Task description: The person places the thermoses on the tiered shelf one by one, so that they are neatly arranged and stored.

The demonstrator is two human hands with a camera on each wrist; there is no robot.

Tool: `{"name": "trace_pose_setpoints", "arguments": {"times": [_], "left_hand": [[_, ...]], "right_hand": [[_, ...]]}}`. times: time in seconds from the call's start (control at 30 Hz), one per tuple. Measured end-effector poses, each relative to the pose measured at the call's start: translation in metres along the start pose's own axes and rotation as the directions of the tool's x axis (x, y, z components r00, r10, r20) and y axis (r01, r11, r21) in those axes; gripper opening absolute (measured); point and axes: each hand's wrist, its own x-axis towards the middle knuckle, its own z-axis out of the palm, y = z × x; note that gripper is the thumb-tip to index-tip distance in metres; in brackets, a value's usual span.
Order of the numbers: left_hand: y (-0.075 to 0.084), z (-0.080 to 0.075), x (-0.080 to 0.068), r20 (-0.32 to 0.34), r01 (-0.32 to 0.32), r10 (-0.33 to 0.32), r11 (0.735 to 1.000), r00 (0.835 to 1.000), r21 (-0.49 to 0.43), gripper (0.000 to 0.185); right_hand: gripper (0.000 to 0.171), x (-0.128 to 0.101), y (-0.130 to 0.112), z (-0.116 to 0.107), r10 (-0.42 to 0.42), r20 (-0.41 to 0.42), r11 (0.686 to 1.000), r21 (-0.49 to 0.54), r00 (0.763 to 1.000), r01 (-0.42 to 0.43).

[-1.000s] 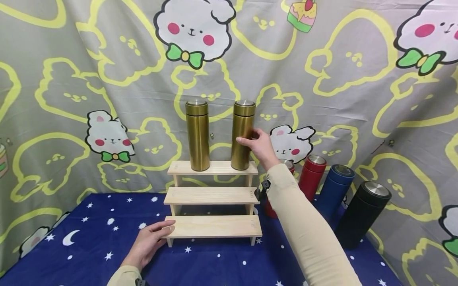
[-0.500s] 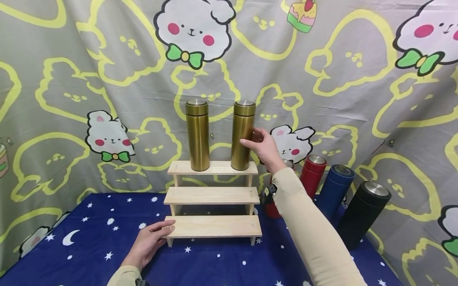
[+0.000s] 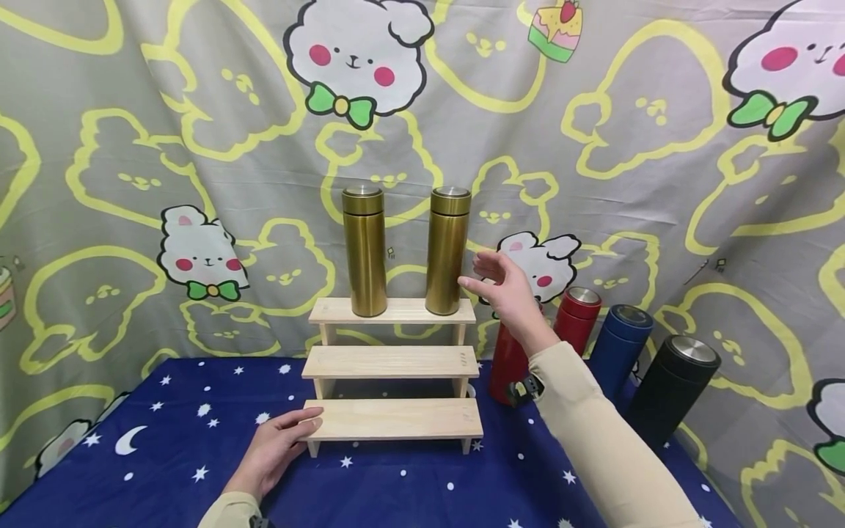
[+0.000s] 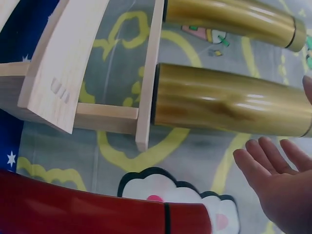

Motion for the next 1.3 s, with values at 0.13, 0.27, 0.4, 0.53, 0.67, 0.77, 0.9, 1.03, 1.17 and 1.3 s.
{"name": "trace_pose_setpoints", "arguments": {"times": [0.13, 0.27, 0.4, 0.53, 0.67, 0.77, 0.9, 1.03, 1.17, 1.3], "left_hand": [[0.001, -0.001, -0.001, 0.005, -0.003, 0.003, 1.000, 1.000, -0.001, 0.045], [0.001, -0.001, -0.001, 0.003, -0.001, 0.001, 1.000, 1.000, -0.005, 0.045], [0.001, -0.001, -0.001, -0.009, 0.005, -0.005, 1.000, 1.000, -0.021, 0.043], [0.001, -0.001, 0.000, -0.013, 0.001, -0.001, 0.999, 1.000, -0.032, 0.040], [0.001, 0.001, 0.000, -0.010, -0.006, 0.006, 1.000, 1.000, -0.026, 0.040], [0.002, 0.004, 0.001, -0.004, -0.010, 0.010, 1.000, 1.000, -0.017, 0.041], [0.002, 0.007, 0.002, -0.001, -0.011, 0.011, 1.000, 1.000, -0.015, 0.040], [0.002, 0.007, 0.002, -0.002, -0.014, 0.014, 1.000, 1.000, -0.024, 0.040], [0.002, 0.005, 0.001, -0.007, -0.017, 0.017, 0.999, 1.000, -0.029, 0.040], [0.002, 0.002, 0.000, -0.013, -0.011, 0.011, 1.000, 1.000, -0.023, 0.040]], "right_hand": [[0.063, -0.019, -0.006, -0.004, -0.033, 0.025, 0.999, -0.040, 0.999, 0.034], [0.059, -0.040, -0.008, -0.013, -0.069, 0.034, 0.995, -0.065, 0.997, 0.071], [0.055, -0.059, -0.007, -0.024, -0.087, 0.001, 0.995, -0.054, 0.996, 0.087], [0.054, -0.076, -0.004, -0.037, -0.076, -0.071, 0.996, -0.043, 0.995, 0.074], [0.055, -0.091, 0.002, -0.050, -0.061, -0.140, 0.996, -0.069, 0.988, 0.052], [0.055, -0.098, 0.008, -0.059, -0.049, -0.176, 0.995, -0.097, 0.983, 0.032], [0.062, -0.104, 0.018, -0.067, -0.006, -0.193, 0.993, -0.118, 0.981, -0.017], [0.072, -0.105, 0.030, -0.070, 0.058, -0.185, 0.992, -0.098, 0.981, -0.077], [0.081, -0.103, 0.044, -0.069, 0.105, -0.183, 0.991, -0.061, 0.978, -0.118], [0.090, -0.100, 0.056, -0.065, 0.151, -0.170, 0.987, -0.033, 0.974, -0.159]]}}
